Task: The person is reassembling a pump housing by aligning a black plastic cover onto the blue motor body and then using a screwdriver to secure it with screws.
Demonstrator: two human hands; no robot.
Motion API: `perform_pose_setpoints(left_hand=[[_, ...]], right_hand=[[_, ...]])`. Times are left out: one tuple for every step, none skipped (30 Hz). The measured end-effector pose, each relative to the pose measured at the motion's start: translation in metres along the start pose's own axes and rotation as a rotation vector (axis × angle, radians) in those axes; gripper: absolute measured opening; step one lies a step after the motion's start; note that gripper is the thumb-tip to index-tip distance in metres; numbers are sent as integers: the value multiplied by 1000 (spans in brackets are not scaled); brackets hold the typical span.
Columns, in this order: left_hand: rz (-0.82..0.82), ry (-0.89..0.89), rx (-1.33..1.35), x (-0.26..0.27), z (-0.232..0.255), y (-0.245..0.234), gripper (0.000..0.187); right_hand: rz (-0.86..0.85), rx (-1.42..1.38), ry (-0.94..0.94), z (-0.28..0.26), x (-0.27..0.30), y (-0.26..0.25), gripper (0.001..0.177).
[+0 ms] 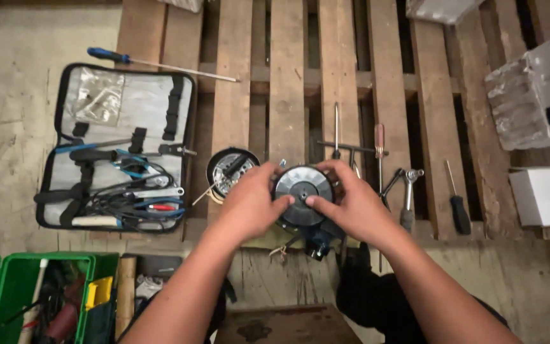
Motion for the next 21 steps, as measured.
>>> perform_pose_setpoints(left_hand=[[-9,-7,0,0,-3,2,56],[-12,-17,42,-2,-6,4,56],[-15,-27,84,-5,-9,5,56],[-18,-33,85,-5,-10,6,56],[-19,-32,111,-5,-9,6,55],[-19,-22,133,-7,-9,4,55],[-19,-19,129,-9,-10,5,55],[-17,-19,144,-9,-10,7,54],[-14,-18,158,-9,-11,9,54],[-15,-16,161,-10,-12,10,54],[-23,-27,144,-12,-14,12,54],[-30,-42,124,-12,-16,13,54],[-30,-45,125,-12,-16,13,54],[-31,-59,132,-13,-17,13,54],[-32,-73,140,-14,-18,13,53],[-36,-75,138,-14,-21,15,53],[-45,-116,160,-14,-24,16,53],[-52,-154,183,-15,-27,17,53],[-53,-154,182,-14,-26,16,53],[-49,-158,194,-14,-25,16,53],[-44,-162,205,-13,-24,16,54]], right_hand=[[-7,-1,9,1,2,1,64],[-11,-39,45,2,2,1,62],[-15,-77,81,2,3,1,60],[-20,-76,84,6,1,3,60],[15,-56,78,9,0,3,59],[60,-40,69,11,-3,4,58],[63,-44,69,19,-9,9,58],[41,-77,88,28,-13,15,60],[19,-110,106,37,-16,20,63],[20,-107,107,34,-18,18,63],[1,-100,134,30,-19,17,63],[-23,-96,161,26,-19,17,62],[-26,-96,161,24,-18,15,62],[-36,-57,176,22,-17,13,62],[-45,-18,190,20,-16,12,62],[-47,-20,194,20,-17,13,62],[-38,-30,194,21,-17,14,62],[-27,-39,191,21,-18,14,62],[-26,-39,192,24,-20,16,62],[-33,-79,201,28,-21,18,61],[-40,-118,210,31,-23,20,60]])
Point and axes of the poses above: each hand's wrist, its own x-axis away from the middle knuckle, its own y-axis out of the palm, z = x × y, the point moved 2 cm from there along -x, towards the middle knuckle, and after that the axes turned 11 degrees about z, right-handed, at the moved point
